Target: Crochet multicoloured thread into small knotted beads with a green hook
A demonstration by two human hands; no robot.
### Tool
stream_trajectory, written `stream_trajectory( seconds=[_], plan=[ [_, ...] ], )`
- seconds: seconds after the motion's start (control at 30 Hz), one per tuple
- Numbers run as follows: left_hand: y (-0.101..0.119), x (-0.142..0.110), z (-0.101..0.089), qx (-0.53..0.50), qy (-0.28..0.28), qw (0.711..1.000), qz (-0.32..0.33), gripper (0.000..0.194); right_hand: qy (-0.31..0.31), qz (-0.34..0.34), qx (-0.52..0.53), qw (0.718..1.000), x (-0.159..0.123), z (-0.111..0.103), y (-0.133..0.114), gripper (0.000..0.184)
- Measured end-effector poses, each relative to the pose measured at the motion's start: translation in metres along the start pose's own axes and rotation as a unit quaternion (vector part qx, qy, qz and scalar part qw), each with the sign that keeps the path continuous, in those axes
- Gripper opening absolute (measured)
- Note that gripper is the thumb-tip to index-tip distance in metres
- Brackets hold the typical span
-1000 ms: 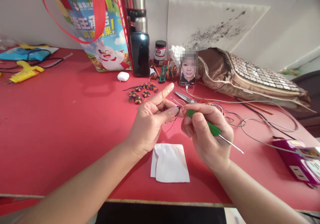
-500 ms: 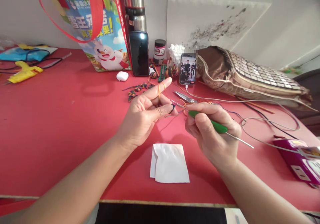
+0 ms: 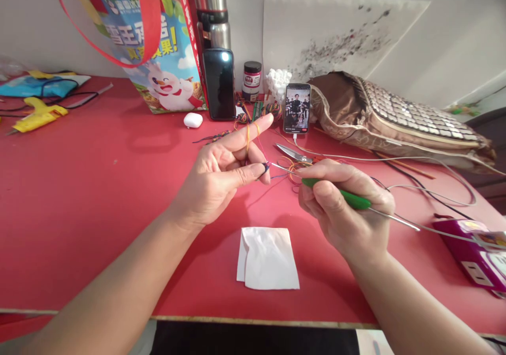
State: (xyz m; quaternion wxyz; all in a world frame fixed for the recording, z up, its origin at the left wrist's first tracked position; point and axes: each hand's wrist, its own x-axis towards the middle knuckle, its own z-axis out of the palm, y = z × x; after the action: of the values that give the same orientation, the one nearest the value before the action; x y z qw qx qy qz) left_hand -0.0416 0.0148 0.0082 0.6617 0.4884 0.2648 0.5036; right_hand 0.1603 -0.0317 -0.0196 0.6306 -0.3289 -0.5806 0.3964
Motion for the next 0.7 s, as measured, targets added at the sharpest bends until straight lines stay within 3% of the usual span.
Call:
stream_trajectory(
  seconds=[0.2, 0.37, 0.5, 0.6, 0.7],
  plan=[
    [0.005, 0.001, -0.007, -0.04, -0.058, 0.996, -0.061, 0.041, -0.041, 0.036, 0.069, 0.996, 0.008, -0.006, -0.005, 0.013],
    [0.003, 0.002, -0.012, -0.107, -0.125, 0.976, -0.142, 0.044, -0.101, 0.069, 0.113, 0.986, 0.014, -0.015, -0.007, 0.016],
    [-0.001, 0.003, -0.014, -0.122, -0.178, 0.962, -0.169, 0.047, -0.131, 0.084, 0.143, 0.977, 0.016, -0.02, -0.006, 0.014],
    [-0.005, 0.002, -0.011, -0.117, -0.183, 0.962, -0.165, 0.045, -0.128, 0.105, 0.168, 0.972, 0.016, -0.018, -0.004, 0.015],
    [-0.01, 0.0, -0.005, -0.093, -0.142, 0.975, -0.142, 0.042, -0.106, 0.125, 0.181, 0.97, 0.014, -0.011, -0.001, 0.016]
  ],
)
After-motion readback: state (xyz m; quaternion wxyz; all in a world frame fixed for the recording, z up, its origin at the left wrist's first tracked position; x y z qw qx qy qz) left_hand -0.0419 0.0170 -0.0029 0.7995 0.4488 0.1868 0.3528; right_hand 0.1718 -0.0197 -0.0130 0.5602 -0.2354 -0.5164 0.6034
